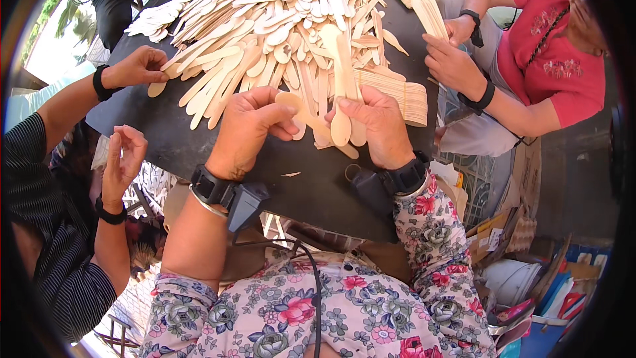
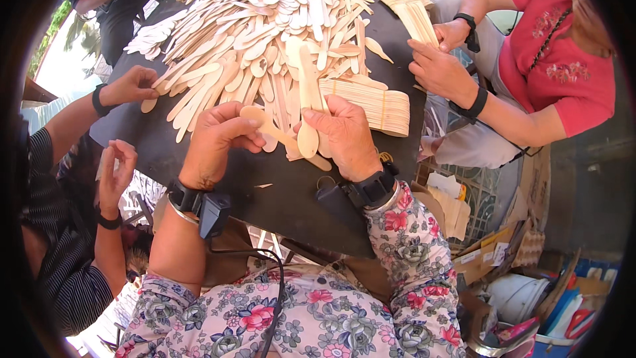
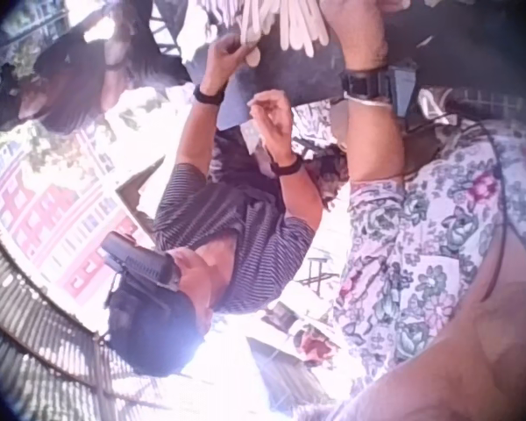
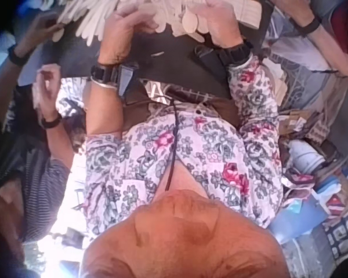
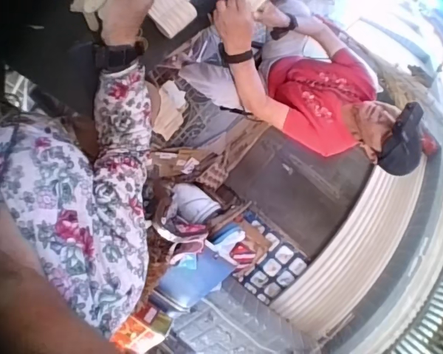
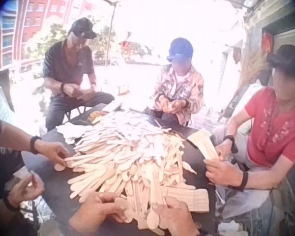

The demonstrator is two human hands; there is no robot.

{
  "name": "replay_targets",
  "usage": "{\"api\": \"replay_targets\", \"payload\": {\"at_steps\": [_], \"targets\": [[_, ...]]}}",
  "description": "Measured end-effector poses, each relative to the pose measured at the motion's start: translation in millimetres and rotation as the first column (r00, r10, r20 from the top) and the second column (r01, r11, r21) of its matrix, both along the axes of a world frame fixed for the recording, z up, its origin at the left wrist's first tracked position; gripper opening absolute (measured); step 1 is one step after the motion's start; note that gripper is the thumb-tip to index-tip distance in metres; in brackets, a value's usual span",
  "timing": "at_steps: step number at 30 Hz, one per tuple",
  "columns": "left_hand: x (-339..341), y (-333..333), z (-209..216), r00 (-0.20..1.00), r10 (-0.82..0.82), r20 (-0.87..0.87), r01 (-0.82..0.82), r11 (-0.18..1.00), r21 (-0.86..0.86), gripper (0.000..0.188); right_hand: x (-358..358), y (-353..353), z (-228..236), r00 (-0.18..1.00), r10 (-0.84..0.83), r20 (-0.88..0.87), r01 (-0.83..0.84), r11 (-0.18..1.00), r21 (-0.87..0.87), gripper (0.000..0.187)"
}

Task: Bundling small wooden ice cream spoons together using rubber bands at a shared work table.

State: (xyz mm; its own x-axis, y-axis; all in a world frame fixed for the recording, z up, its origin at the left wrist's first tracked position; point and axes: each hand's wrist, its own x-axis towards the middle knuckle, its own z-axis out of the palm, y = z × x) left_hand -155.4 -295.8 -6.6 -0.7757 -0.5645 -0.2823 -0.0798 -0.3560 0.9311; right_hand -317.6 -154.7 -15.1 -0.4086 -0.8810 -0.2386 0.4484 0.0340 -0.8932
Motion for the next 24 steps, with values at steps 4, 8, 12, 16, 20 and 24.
{"api": "replay_targets", "payload": {"at_steps": [4,8,12,16,20,24], "targets": [[18,-15,7,0.98,-0.131,0.148,0.138,0.99,-0.035,0.013,-8,2,-2,0.995,-0.093,-0.046,0.091,0.995,-0.051,0.025],[36,-26,13,0.938,-0.18,0.296,0.225,0.966,-0.125,0.016,-4,3,2,0.999,-0.043,-0.007,0.043,0.998,-0.037,0.024],[48,-34,15,0.841,-0.066,0.537,0.266,0.914,-0.306,0.021,0,3,4,1.0,-0.015,-0.016,0.015,1.0,-0.019,0.024],[51,-36,2,0.899,0.248,0.362,0.072,0.732,-0.678,0.02,6,4,15,0.997,0.052,0.063,-0.052,0.999,-0.003,0.024],[27,-4,3,0.982,0.18,-0.065,-0.173,0.691,-0.702,0.016,7,5,19,0.99,0.13,0.051,-0.133,0.988,0.076,0.024],[5,23,5,0.99,0.012,-0.137,-0.134,0.331,-0.934,0.026,7,4,24,0.988,0.155,0.002,-0.155,0.985,0.075,0.024]]}}
